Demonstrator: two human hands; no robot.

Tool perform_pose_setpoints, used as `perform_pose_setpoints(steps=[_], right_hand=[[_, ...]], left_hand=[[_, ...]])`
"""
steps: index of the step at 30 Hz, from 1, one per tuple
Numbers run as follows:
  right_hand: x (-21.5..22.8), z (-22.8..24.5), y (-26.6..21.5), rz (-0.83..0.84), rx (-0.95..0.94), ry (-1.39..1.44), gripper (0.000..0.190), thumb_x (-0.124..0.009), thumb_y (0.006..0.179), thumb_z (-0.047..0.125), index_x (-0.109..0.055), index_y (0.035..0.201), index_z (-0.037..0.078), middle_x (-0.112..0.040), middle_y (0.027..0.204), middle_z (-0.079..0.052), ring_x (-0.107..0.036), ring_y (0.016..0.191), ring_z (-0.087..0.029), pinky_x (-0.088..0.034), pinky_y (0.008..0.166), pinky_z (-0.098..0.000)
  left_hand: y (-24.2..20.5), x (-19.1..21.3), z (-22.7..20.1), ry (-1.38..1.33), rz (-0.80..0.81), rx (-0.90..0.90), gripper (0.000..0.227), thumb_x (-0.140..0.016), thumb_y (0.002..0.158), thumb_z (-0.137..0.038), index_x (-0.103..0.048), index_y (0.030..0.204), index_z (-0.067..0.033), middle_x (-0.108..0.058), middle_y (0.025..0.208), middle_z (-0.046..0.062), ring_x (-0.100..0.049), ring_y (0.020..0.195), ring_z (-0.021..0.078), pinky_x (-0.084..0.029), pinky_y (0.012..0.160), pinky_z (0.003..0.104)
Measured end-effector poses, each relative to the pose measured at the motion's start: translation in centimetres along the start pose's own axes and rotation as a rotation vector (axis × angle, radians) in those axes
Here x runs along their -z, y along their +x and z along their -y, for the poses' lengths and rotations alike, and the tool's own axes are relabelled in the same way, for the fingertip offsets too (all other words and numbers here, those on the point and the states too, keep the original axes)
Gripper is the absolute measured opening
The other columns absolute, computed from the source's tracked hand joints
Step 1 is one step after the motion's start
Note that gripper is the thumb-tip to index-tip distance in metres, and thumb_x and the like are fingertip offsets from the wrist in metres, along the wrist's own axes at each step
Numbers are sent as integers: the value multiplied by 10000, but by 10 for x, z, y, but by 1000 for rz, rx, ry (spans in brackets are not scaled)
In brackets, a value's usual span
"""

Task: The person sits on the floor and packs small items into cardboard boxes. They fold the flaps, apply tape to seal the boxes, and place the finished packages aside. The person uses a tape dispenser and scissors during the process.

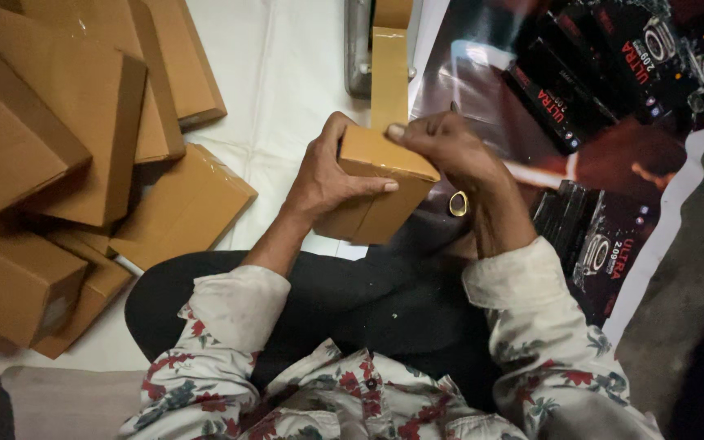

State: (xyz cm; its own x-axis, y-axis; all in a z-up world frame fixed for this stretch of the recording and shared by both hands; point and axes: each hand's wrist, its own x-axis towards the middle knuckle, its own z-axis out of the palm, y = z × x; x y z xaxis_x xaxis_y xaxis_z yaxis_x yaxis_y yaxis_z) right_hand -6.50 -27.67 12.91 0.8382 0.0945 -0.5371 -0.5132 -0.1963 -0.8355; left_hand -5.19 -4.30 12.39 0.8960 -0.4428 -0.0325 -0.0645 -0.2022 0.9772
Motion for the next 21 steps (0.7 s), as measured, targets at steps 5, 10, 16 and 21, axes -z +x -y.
perform_pose_setpoints(steps=[5,10,16,21], right_hand=[[-11,20,1,-95,-45,79,470,-677,965,434,-773,969,-26,-777,835,-81,-699,695,-119,-552,628,-253],[-7,16,-18,-23,1,-125,456,-787,803,336,-709,1081,-17,-765,840,-120,-718,672,-170,-555,536,-312],[-16,23,-9,-115,4,51,638,-717,891,536,-800,1025,-82,-779,843,-211,-700,670,-231,-567,592,-355],[-28,38,-23,-153,-105,-166,620,-804,708,480,-744,1053,-32,-764,867,-238,-772,706,-328,-628,608,-444]], left_hand=[[0,2,-1,25,-7,-7,768,-1004,597,-415,-503,1072,-77,-712,993,72,-726,978,192,-591,863,337],[1,2,4,44,-9,-17,773,-1003,596,-423,-505,1078,-80,-720,1010,85,-730,994,201,-588,868,343],[4,1,-1,36,-4,2,773,-998,584,-432,-506,1073,-89,-730,1018,95,-730,997,194,-598,876,344],[-1,2,-1,18,25,58,768,-976,588,-434,-486,1063,-82,-734,993,98,-745,958,204,-615,843,346]])
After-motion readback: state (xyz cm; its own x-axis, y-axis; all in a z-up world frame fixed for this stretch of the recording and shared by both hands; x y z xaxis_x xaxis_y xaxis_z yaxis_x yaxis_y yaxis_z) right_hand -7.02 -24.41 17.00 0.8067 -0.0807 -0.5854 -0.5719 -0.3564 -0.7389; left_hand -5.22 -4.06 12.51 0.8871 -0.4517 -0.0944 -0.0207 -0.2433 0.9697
